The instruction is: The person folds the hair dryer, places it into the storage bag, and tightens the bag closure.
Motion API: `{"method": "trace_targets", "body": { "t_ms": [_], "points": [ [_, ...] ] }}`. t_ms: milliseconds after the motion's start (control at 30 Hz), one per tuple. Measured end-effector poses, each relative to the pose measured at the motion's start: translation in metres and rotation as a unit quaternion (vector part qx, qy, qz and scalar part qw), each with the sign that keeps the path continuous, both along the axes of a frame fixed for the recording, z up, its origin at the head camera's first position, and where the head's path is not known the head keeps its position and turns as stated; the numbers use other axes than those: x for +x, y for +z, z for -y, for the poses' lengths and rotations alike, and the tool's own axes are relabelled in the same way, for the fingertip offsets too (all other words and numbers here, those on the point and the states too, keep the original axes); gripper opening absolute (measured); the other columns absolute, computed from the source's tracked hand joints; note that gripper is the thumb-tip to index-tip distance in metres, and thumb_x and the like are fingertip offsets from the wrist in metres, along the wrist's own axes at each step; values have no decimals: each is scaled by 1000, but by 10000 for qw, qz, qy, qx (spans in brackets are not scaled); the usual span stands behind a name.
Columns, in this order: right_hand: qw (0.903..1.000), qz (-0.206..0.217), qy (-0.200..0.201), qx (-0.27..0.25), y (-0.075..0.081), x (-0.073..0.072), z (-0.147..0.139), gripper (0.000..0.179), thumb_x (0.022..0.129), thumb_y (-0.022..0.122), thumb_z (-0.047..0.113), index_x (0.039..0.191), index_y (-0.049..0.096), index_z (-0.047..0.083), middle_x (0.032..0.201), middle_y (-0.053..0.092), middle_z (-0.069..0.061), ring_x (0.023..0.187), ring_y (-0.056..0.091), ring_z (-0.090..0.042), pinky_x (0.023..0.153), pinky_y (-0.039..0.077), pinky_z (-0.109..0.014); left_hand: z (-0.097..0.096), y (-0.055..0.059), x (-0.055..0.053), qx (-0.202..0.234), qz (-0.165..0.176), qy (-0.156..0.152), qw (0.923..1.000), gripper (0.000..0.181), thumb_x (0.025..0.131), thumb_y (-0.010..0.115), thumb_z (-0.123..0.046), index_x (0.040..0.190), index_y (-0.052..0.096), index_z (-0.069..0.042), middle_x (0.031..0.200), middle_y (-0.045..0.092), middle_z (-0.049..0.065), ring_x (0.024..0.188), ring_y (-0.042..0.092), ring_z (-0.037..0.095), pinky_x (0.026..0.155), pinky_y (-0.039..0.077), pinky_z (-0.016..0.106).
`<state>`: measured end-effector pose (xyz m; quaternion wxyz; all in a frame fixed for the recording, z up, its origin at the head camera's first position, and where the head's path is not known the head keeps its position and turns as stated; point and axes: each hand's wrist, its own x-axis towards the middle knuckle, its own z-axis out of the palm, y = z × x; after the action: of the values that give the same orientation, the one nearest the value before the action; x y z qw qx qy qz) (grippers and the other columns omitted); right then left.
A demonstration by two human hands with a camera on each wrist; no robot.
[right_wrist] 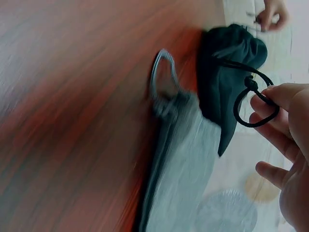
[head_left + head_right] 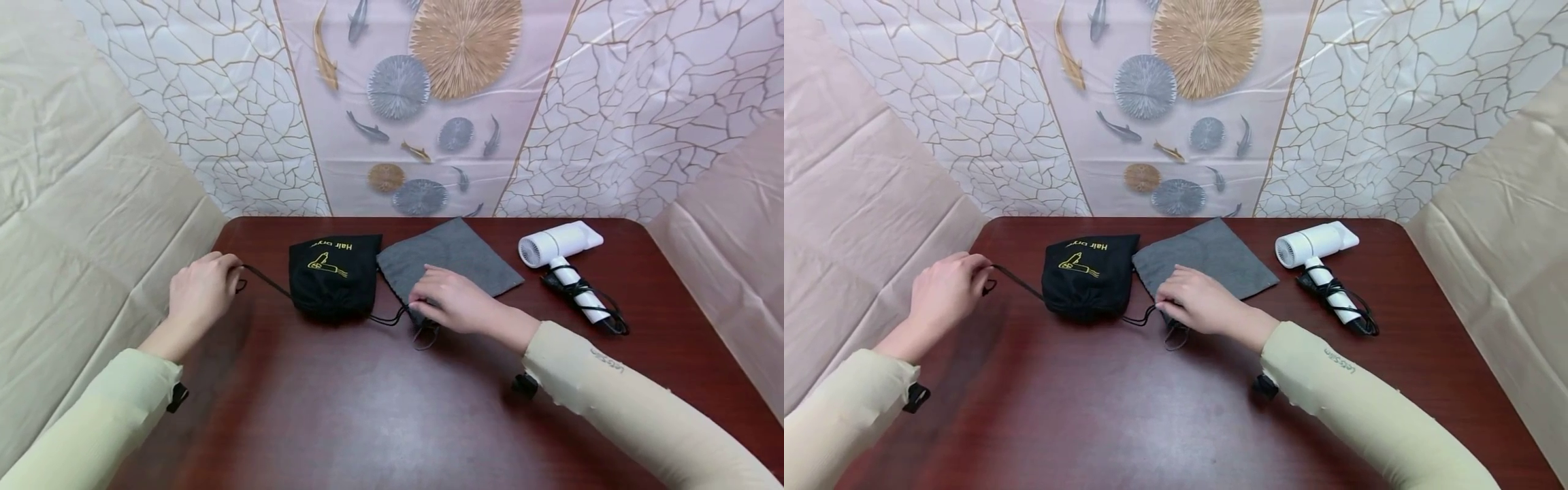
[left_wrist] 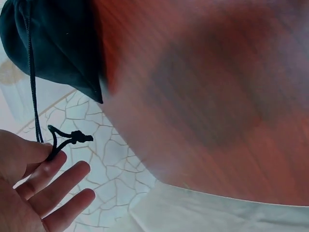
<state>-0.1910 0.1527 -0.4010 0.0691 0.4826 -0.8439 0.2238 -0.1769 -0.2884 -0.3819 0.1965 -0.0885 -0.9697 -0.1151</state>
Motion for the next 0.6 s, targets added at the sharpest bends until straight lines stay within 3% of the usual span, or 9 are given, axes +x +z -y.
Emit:
{"method": "trace_targets", "body": {
  "t_ms": [300, 433, 600],
  "points": [
    [9997, -104, 215, -39, -2, 5, 32, 6, 103, 71, 10, 100, 76, 10, 94, 74, 2, 101, 72, -20, 121, 41, -53, -6, 12, -12, 68, -410, 94, 9991, 12, 99, 68, -11, 102, 79, -6, 89, 71, 14, 76, 68, 54, 56, 48, 67],
    [9992, -139, 362, -30, -7, 7, 45, 6, 103, 70, 11, 99, 75, 11, 93, 74, 3, 100, 71, -18, 121, 42, -52, -6, 12, -13, 81, -295, 126, 9995, 12, 99, 68, -12, 103, 79, -6, 92, 73, 15, 79, 68, 54, 58, 49, 69],
    [9979, -155, 630, 33, -13, 10, 62, 6, 103, 71, 12, 101, 77, 12, 98, 75, 4, 104, 70, -19, 120, 44, -48, -13, 3, -10, -36, -31, -151, 9999, 12, 98, 69, -10, 102, 79, -5, 94, 74, 15, 76, 69, 50, 59, 52, 67]
  ]
}}
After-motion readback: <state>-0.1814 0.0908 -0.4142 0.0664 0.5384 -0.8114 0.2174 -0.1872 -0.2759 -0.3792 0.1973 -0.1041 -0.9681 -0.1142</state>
